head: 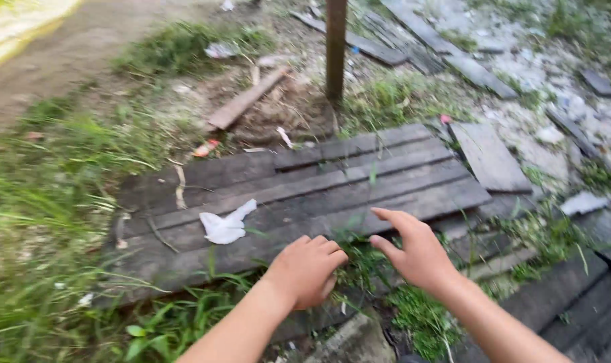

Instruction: Pulling and clearing weeds from the ground around wooden boards.

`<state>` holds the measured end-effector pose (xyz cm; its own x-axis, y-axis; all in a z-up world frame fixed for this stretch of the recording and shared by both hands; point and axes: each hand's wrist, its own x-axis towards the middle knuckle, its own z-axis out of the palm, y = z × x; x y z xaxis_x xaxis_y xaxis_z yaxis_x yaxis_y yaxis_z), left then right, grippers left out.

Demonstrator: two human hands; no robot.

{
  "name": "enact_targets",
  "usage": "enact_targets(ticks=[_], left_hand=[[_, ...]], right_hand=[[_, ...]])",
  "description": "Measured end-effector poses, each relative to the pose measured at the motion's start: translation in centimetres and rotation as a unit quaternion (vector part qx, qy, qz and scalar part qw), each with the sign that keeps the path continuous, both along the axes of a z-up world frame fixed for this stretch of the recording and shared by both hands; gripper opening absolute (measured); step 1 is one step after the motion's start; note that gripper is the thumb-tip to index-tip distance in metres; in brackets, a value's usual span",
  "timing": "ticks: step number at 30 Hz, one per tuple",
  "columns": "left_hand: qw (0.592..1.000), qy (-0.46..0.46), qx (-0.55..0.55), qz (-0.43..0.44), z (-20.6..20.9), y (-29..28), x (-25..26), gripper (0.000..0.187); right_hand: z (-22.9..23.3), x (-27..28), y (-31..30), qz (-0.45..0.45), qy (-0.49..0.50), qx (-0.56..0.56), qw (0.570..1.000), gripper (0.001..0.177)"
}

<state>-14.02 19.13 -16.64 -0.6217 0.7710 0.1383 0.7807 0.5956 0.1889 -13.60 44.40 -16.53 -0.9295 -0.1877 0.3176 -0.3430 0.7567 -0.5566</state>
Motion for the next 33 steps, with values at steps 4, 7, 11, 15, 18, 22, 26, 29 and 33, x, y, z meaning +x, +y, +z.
enact_targets(ticks=[4,7,11,15,18,22,26,29,33], left_hand=[[0.994,-0.108,0.015,0.026,-4.7,5.5,4.9,0.022],[0.990,-0.137,0.030,0.028,-7.0,8.1,7.0,0.026],[0.980,-0.178,0.081,0.026,-7.6,11.0,7.1,0.038],[0.971,-0.218,0.072,0.061,-8.7,12.7,8.0,0.047],[0.968,-0.225,0.084,0.066,-8.3,13.6,7.1,0.052],[0.968,-0.234,0.072,0.062,-8.9,14.1,7.0,0.052],[0.972,-0.224,0.056,0.051,-9.2,14.0,7.1,0.050],[0.973,-0.220,0.047,0.042,-9.4,13.9,6.9,0.048],[0.973,-0.223,0.039,0.038,-9.6,13.8,6.8,0.043]], right_hand=[[-6.4,7.0,4.6,-0.162,0.061,-0.014,0.985,0.068],[-12.0,11.2,6.8,-0.314,0.011,0.039,0.949,0.102],[-16.9,12.1,7.5,-0.300,-0.020,0.118,0.946,0.106],[-16.8,12.9,6.4,-0.260,-0.028,0.136,0.956,0.068],[-18.1,13.3,7.2,-0.257,-0.031,0.112,0.959,0.042],[-18.5,13.4,8.0,-0.268,-0.097,0.068,0.956,0.023],[-18.1,12.8,8.8,-0.251,-0.114,0.000,0.961,0.025],[-15.1,12.1,7.5,-0.235,-0.103,-0.067,0.964,0.039],[-16.0,11.7,7.9,-0.225,-0.113,-0.055,0.966,0.032]])
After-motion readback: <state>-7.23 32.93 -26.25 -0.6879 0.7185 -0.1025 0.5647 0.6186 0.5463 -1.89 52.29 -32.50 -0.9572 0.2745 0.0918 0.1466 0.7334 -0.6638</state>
